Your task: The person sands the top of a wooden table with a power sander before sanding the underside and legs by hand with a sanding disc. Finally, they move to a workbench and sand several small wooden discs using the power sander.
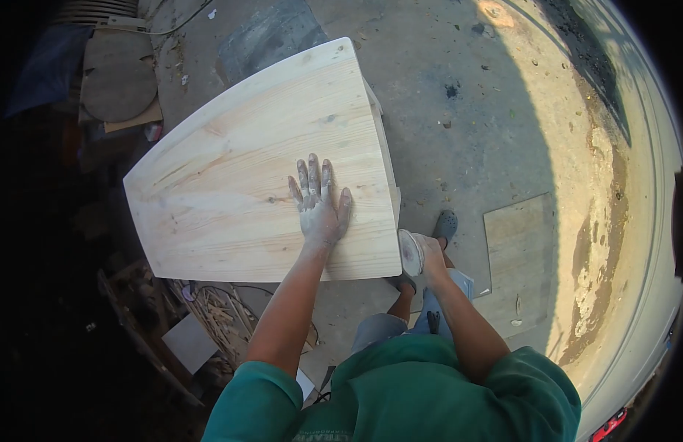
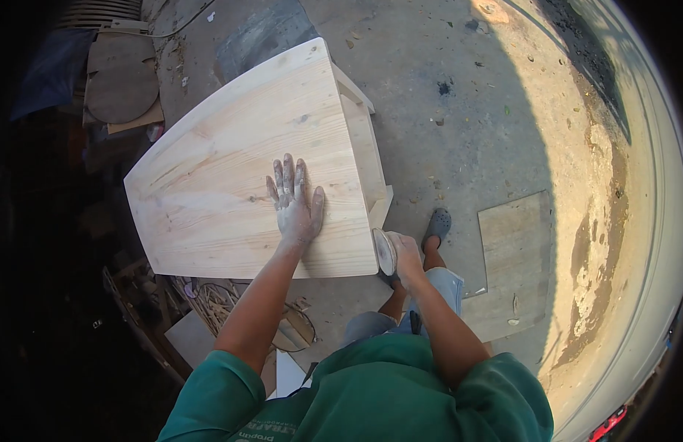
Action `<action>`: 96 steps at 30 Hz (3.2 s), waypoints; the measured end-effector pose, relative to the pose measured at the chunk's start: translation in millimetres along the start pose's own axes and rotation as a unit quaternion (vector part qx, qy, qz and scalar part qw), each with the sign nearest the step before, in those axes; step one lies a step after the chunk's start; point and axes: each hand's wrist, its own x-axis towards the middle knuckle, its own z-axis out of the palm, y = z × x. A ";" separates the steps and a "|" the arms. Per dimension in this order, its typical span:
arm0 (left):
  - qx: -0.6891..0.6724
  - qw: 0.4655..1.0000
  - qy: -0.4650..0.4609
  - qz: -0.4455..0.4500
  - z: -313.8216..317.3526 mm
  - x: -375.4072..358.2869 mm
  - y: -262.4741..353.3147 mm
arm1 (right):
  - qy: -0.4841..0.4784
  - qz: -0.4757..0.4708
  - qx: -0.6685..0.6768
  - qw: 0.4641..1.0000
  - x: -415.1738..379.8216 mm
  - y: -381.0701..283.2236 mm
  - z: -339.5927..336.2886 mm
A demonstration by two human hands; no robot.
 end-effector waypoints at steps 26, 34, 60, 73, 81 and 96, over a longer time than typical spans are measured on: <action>0.030 0.998 0.055 0.006 17.5 -7.4 -3.5 | 0.118 -0.261 -0.039 0.957 -27.3 66.4 30.4; 0.022 0.998 0.056 0.024 18.9 -5.2 -3.4 | 0.080 -0.215 -0.037 0.973 16.1 32.2 31.6; 0.063 0.994 -0.026 0.087 6.6 -16.3 -2.9 | 0.542 -0.415 0.335 0.649 12.4 101.8 159.8; 0.065 0.995 0.012 0.079 16.5 -13.1 -3.5 | 0.658 -0.392 0.177 0.619 16.7 116.8 169.6; 0.073 0.993 0.023 0.087 20.0 -12.3 -9.4 | 0.514 -0.270 0.192 0.791 -5.2 94.6 98.7; 0.064 0.995 -0.024 0.065 7.5 -17.7 -1.4 | 0.601 -0.226 -0.178 0.746 -54.1 80.1 118.8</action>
